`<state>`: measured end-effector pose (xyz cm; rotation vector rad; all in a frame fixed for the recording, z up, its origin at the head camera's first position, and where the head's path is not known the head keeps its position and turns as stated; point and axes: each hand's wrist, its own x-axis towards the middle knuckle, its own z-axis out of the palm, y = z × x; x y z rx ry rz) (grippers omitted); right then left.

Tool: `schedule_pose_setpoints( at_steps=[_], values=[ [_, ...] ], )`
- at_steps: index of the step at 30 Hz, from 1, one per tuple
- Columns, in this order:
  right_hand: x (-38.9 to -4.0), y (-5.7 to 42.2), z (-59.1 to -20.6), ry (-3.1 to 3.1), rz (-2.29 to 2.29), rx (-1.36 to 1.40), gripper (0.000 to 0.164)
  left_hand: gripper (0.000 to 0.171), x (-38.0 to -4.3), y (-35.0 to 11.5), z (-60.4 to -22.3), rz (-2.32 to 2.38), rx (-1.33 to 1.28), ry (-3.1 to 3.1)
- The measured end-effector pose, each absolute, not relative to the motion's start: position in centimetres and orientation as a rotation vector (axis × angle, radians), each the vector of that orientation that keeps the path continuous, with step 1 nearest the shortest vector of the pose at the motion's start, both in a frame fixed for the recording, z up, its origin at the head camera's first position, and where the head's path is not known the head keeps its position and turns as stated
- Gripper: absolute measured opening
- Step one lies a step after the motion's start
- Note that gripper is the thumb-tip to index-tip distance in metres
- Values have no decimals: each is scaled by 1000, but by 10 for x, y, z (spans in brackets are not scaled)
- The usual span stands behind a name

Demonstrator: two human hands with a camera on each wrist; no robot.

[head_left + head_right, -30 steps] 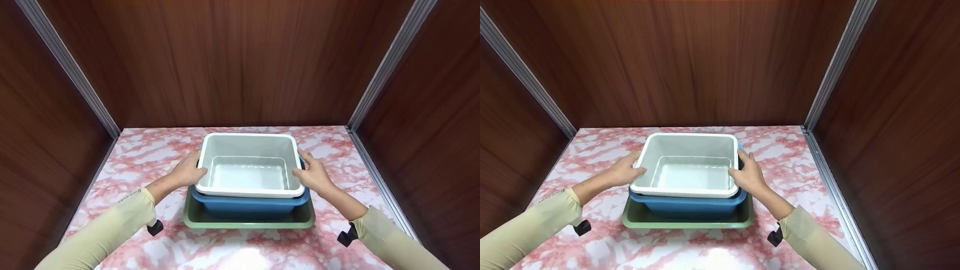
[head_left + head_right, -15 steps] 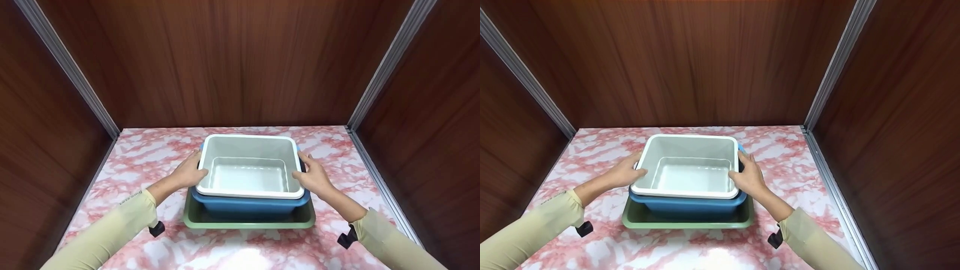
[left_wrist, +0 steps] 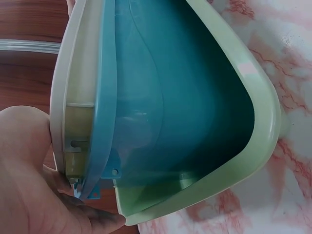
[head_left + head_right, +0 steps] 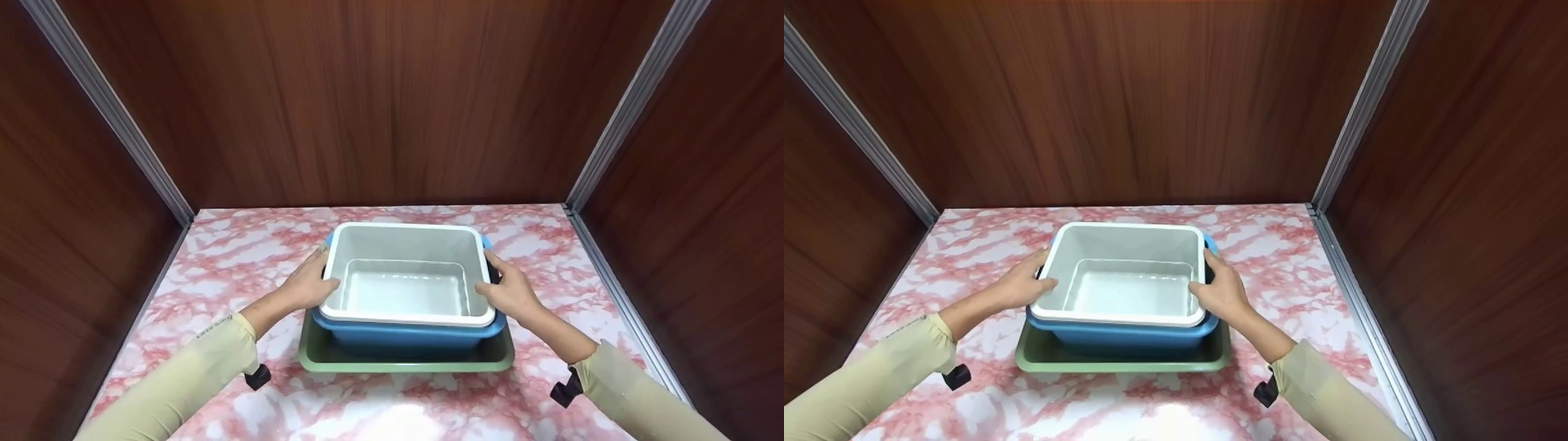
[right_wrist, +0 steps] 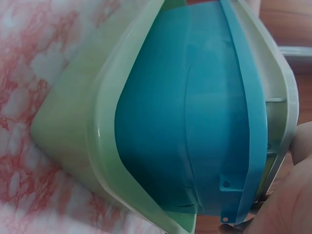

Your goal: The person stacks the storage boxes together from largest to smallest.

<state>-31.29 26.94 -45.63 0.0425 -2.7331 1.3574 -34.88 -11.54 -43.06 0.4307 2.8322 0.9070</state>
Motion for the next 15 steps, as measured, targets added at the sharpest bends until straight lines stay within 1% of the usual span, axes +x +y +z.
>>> schedule_pose_setpoints(
  at_steps=[8,15],
  values=[
    [-314,272,-461,-2721,1334,16,76,75,-350,-113,-434,907,443,2824],
    [-314,273,-464,-2702,1331,64,75,78,-350,-111,-438,884,364,2800]
  ],
)
